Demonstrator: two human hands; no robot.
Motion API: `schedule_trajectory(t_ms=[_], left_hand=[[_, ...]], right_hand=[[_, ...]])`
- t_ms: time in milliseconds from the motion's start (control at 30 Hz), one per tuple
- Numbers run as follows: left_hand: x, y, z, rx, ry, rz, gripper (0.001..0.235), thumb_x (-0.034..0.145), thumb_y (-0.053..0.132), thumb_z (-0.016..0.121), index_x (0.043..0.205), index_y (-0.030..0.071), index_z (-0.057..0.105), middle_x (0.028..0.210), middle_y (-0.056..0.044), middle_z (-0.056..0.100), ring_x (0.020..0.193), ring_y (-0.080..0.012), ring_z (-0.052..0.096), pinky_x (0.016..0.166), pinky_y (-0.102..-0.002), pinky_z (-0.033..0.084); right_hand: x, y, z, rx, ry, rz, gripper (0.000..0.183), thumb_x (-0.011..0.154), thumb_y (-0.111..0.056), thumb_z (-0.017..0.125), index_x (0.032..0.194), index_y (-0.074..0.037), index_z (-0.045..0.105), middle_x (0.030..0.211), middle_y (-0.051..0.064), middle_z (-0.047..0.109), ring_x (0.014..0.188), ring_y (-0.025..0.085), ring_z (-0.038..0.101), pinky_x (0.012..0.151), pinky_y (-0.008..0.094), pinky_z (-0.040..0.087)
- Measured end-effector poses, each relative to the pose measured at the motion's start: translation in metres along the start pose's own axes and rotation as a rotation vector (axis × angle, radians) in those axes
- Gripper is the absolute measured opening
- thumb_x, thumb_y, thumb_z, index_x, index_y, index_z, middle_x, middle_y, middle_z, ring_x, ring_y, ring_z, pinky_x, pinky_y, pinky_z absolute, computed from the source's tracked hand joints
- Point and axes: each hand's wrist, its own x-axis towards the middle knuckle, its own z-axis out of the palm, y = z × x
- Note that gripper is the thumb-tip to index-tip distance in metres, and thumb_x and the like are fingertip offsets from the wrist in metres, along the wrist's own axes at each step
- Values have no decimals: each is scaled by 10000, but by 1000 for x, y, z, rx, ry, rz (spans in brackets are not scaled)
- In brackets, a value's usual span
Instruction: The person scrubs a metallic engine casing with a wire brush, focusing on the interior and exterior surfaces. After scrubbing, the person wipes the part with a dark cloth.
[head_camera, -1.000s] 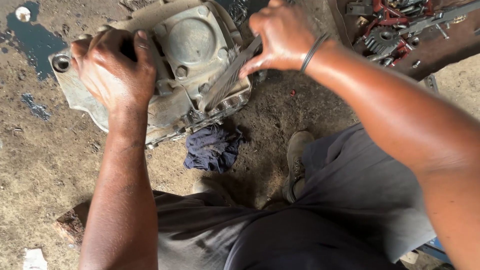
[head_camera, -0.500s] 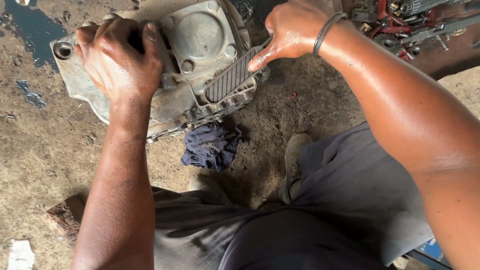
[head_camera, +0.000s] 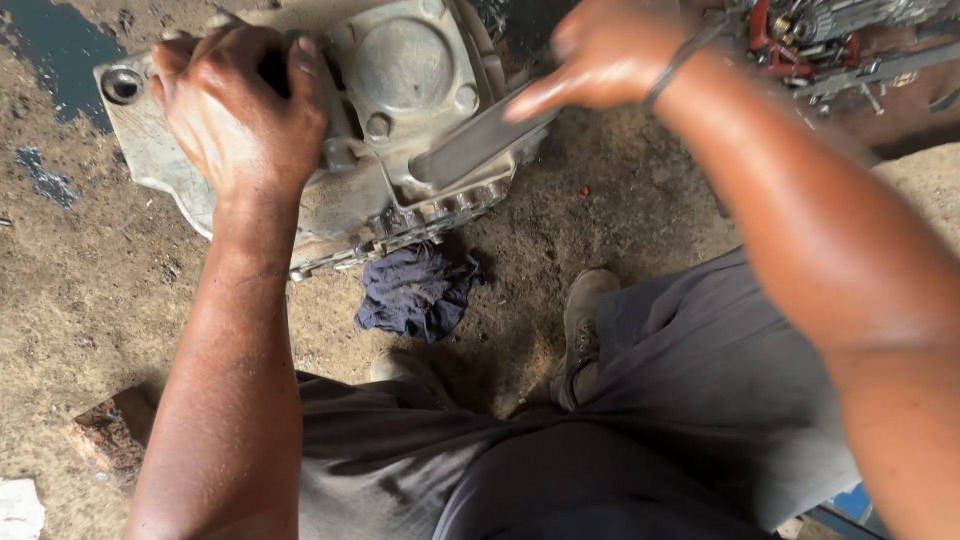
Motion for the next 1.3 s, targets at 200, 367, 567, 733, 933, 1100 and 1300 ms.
schedule_trajectory(t_ms=[200, 367, 567, 733, 933, 1100, 1300], left_hand=[[1, 6, -2, 35, 51, 18, 101, 873, 146, 733, 879, 63, 789, 889, -81, 745, 864, -327, 590, 869, -505, 424], [1, 7, -8, -9, 34, 25, 95, 870, 124, 727, 891, 55, 790, 915, -107, 750, 845, -335, 593, 845, -518, 426], [3, 6, -2, 42, 46, 10, 115, 883, 161, 755, 895, 51, 789, 866, -105, 748, 813, -320, 611, 845, -499, 412], [3, 0, 1, -50, -16, -32, 128, 921, 157, 712, 956, 62, 791, 962, -87, 763, 825, -266, 626, 949, -495, 427], [5, 3, 1, 51, 1, -17, 131, 896, 186, 752, 883, 61, 788, 836, -87, 740, 853, -340, 576, 797, -491, 421], [-1, 1, -2, 0, -9, -24, 144, 895, 167, 711, 944, 67, 802, 890, -84, 745, 871, -308, 580, 832, -495, 427], [0, 0, 2, 66, 31, 25, 133, 881, 177, 702, 873, 69, 778, 846, -79, 742, 800, -317, 583, 810, -475, 394]], right_hand=[[7, -15, 18, -70, 10, 12, 801, 637, -871, 741, 651, -86, 587, 579, 92, 545, 578, 299, 576, 620, 473, 502], [6, -5, 13, 1, -81, 52, 860, 704, -882, 731, 638, -43, 552, 549, 92, 472, 508, 263, 489, 530, 474, 450], [10, -10, 22, 9, -12, 20, 794, 705, -843, 748, 597, -82, 549, 522, 51, 464, 456, 208, 467, 424, 396, 392], [14, 5, 34, 126, 53, -30, 791, 671, -798, 822, 620, -46, 581, 518, 65, 466, 449, 231, 457, 430, 438, 379], [17, 14, 40, 192, 114, -33, 817, 666, -779, 866, 868, -8, 684, 689, 124, 607, 595, 278, 597, 569, 439, 515], [13, 4, 45, 144, 169, -103, 943, 673, -800, 839, 1036, 59, 697, 968, 250, 690, 862, 377, 667, 739, 487, 563], [21, 28, 49, 178, 108, -48, 935, 730, -810, 795, 1136, 27, 710, 1017, 259, 682, 855, 393, 684, 747, 498, 550]])
